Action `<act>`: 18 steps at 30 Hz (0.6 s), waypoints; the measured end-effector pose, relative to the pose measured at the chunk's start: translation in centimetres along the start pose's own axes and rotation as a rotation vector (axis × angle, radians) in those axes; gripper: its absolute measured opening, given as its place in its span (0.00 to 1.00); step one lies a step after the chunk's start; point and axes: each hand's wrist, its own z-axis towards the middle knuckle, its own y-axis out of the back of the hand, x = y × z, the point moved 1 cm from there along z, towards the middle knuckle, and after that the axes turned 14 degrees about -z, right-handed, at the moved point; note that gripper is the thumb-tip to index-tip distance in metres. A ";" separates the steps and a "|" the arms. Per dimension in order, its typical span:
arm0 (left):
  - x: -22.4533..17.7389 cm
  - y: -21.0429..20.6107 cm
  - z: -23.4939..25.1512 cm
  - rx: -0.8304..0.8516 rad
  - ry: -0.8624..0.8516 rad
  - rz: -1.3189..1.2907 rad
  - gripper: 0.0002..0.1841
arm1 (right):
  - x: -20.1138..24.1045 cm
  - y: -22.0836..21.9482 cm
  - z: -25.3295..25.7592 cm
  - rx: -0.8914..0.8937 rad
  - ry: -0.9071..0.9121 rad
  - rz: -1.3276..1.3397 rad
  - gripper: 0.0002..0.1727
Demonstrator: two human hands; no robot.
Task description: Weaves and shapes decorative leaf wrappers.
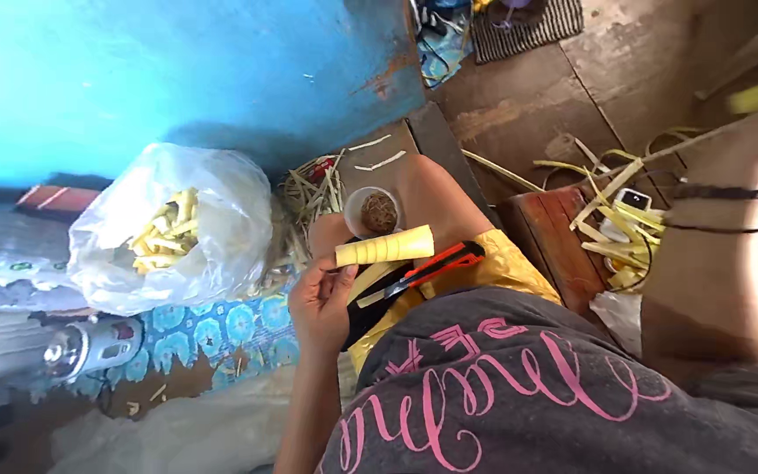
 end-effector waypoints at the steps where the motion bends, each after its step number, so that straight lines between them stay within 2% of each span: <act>1: 0.5 0.5 -0.2 -0.023 -0.047 0.079 0.03 | 6.3 -4.1 -4.7 0.246 0.102 0.002 0.11; 2: 0.9 1.0 -0.3 -0.039 -0.095 0.185 0.05 | 11.0 -6.8 -9.5 0.600 0.238 0.017 0.08; 4: 1.1 1.8 -0.8 -0.079 -0.199 0.388 0.08 | 16.1 -10.2 -17.6 1.327 0.483 0.127 0.07; 5: 1.1 2.2 -1.2 -0.113 -0.265 0.476 0.07 | 17.3 -11.4 -20.4 1.601 0.580 0.192 0.10; 6: 1.2 2.6 -1.7 -0.149 -0.321 0.540 0.05 | 18.3 -12.4 -22.2 1.752 0.632 0.233 0.11; 8: 1.6 3.4 -3.0 -0.198 -0.398 0.604 0.02 | 19.3 -13.7 -23.6 1.824 0.616 0.250 0.11; 11: 0.9 3.9 -4.0 -0.144 -0.435 0.642 0.04 | 20.5 -14.6 -24.4 1.917 0.622 0.230 0.15; 13: -0.2 4.1 -3.7 -0.080 -0.430 0.646 0.06 | 21.5 -14.8 -24.8 2.003 0.503 0.266 0.15; 15: -1.1 4.2 -3.2 -0.036 -0.375 0.501 0.07 | 22.0 -15.0 -24.9 2.023 0.270 0.332 0.15; 16: -1.4 4.2 -2.9 -0.017 -0.318 0.360 0.07 | 21.9 -15.3 -24.8 2.030 0.146 0.408 0.20; 18: -1.6 4.2 -2.4 -0.004 -0.178 0.016 0.08 | 21.6 -16.2 -24.5 2.059 -0.046 0.607 0.39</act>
